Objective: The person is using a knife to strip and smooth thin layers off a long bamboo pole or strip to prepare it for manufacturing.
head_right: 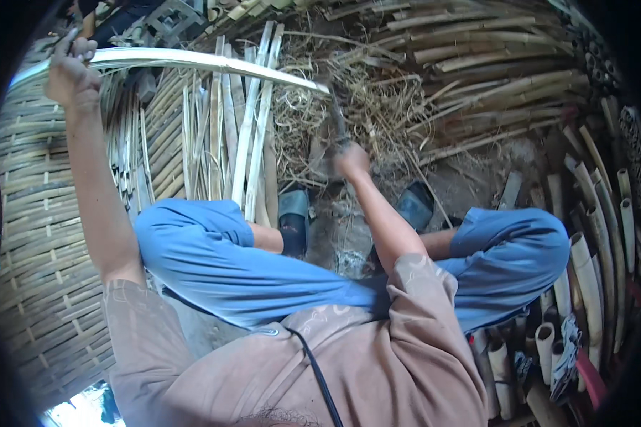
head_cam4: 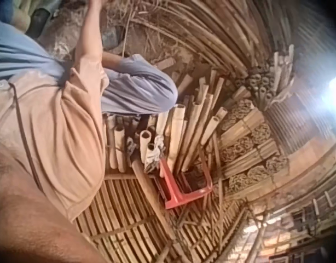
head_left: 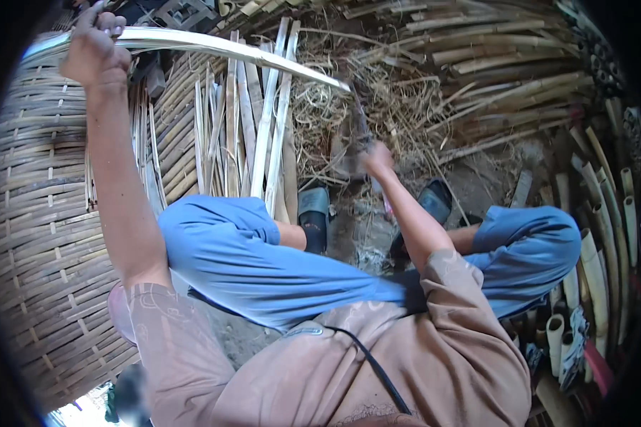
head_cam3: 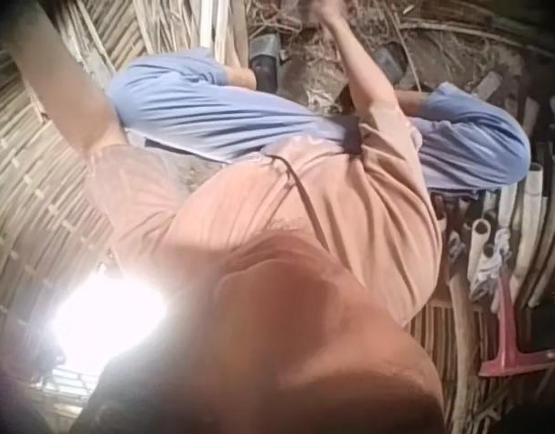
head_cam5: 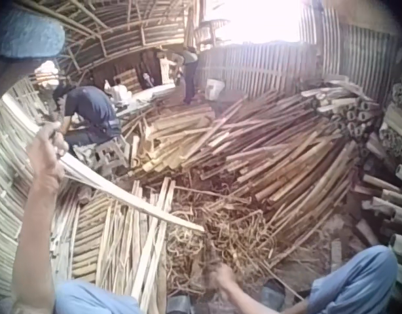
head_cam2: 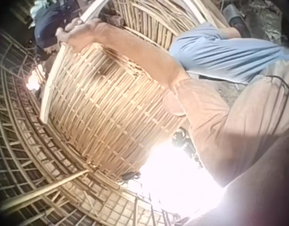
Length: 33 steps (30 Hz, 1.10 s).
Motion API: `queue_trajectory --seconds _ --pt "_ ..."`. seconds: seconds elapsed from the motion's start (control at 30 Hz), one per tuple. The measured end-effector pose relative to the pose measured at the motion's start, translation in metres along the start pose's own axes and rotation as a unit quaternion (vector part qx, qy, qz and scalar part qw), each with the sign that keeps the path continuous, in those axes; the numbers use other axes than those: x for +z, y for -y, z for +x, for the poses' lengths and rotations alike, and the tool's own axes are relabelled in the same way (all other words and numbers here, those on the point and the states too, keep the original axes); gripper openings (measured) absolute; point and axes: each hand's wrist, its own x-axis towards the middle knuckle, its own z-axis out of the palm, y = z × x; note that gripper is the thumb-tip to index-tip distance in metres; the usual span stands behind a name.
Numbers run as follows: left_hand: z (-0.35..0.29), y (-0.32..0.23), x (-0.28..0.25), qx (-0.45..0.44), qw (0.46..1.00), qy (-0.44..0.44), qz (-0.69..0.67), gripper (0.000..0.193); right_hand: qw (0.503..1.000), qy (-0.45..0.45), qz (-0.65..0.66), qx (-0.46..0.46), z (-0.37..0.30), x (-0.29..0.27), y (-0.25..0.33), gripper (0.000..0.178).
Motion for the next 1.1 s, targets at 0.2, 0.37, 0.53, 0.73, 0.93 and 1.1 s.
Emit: queue_trajectory --seconds 0.2,0.37,0.53,0.73,0.93,1.1 --pt "-0.002 -0.012 0.015 0.014 0.998 0.057 -0.005 0.027 0.989 -0.083 0.077 -0.099 -0.010 0.010 0.077 0.036" --pt "-0.002 -0.014 -0.003 0.021 0.999 -0.032 0.007 0.024 0.984 -0.066 0.073 -0.152 -0.042 -0.004 0.126 0.026" --pt "0.032 0.025 -0.006 0.013 0.997 -0.075 -0.015 0.028 0.998 -0.036 0.051 -0.030 0.004 0.000 0.015 0.039" --pt "0.028 0.000 -0.016 -0.001 0.993 -0.117 0.023 0.030 0.971 -0.036 0.165 -0.171 -0.074 -0.039 0.190 0.031" --pt "0.018 0.010 -0.020 0.020 0.986 -0.159 -0.048 0.029 0.993 -0.018 0.068 -0.097 -0.042 -0.021 0.087 0.028" --pt "0.045 0.013 -0.050 0.015 0.981 -0.186 0.056 0.021 0.996 0.032 0.072 -0.050 -0.038 -0.037 0.116 0.032"
